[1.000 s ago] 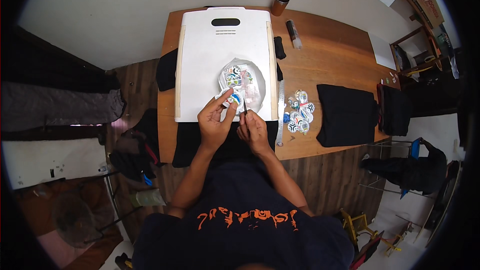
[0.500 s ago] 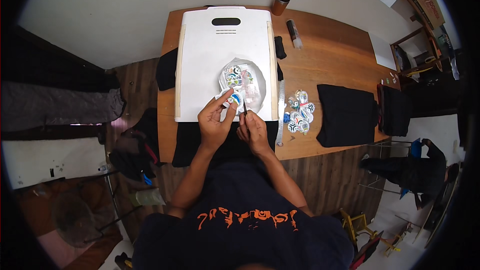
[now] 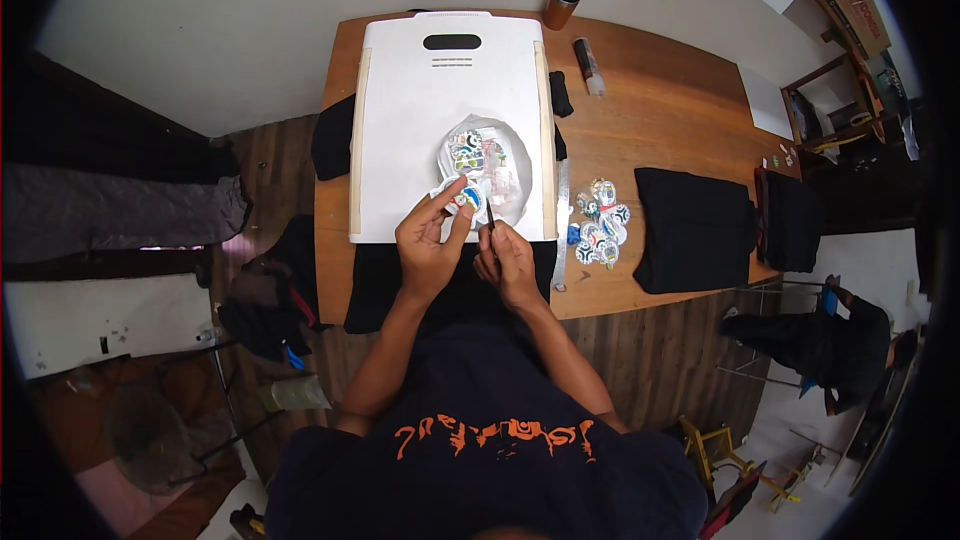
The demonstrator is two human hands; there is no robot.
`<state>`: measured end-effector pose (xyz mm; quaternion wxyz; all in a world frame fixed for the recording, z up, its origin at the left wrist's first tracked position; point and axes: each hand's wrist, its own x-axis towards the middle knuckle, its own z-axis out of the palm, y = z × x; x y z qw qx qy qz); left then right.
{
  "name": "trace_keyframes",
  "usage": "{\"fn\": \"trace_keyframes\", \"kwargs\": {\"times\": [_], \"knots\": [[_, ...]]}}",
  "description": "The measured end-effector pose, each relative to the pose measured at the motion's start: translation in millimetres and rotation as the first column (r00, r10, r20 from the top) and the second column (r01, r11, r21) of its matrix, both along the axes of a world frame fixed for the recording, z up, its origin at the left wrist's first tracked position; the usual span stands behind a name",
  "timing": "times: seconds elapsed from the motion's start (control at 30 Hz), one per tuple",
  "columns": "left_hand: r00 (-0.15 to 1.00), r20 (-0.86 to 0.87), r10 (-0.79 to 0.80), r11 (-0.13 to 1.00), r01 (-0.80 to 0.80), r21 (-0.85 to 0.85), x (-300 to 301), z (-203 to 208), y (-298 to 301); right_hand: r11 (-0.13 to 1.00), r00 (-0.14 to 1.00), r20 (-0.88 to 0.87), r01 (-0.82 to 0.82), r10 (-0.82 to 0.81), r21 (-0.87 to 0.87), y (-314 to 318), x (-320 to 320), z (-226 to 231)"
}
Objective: The recorder is using a weeding tool to separate or clean up printed sticker designs on a workbench.
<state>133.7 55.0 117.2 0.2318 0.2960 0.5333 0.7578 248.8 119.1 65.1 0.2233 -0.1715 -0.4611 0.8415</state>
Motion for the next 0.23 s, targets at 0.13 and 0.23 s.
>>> {"fn": "trace_keyframes", "kwargs": {"times": [0.13, 0.23], "knots": [[1.0, -0.015, 0.001, 1.0, -0.001, -0.002, 0.2, 1.4, 0.5, 1.0, 1.0, -0.006, -0.003, 0.003, -0.002, -0.4, -0.4, -2.2], [1.0, -0.019, 0.0, 1.0, 0.0, 0.0, -0.3, 0.7, 0.4, 1.0, 1.0, 0.001, 0.006, -0.006, 0.014, -0.9, -1.0, -1.7]]}}
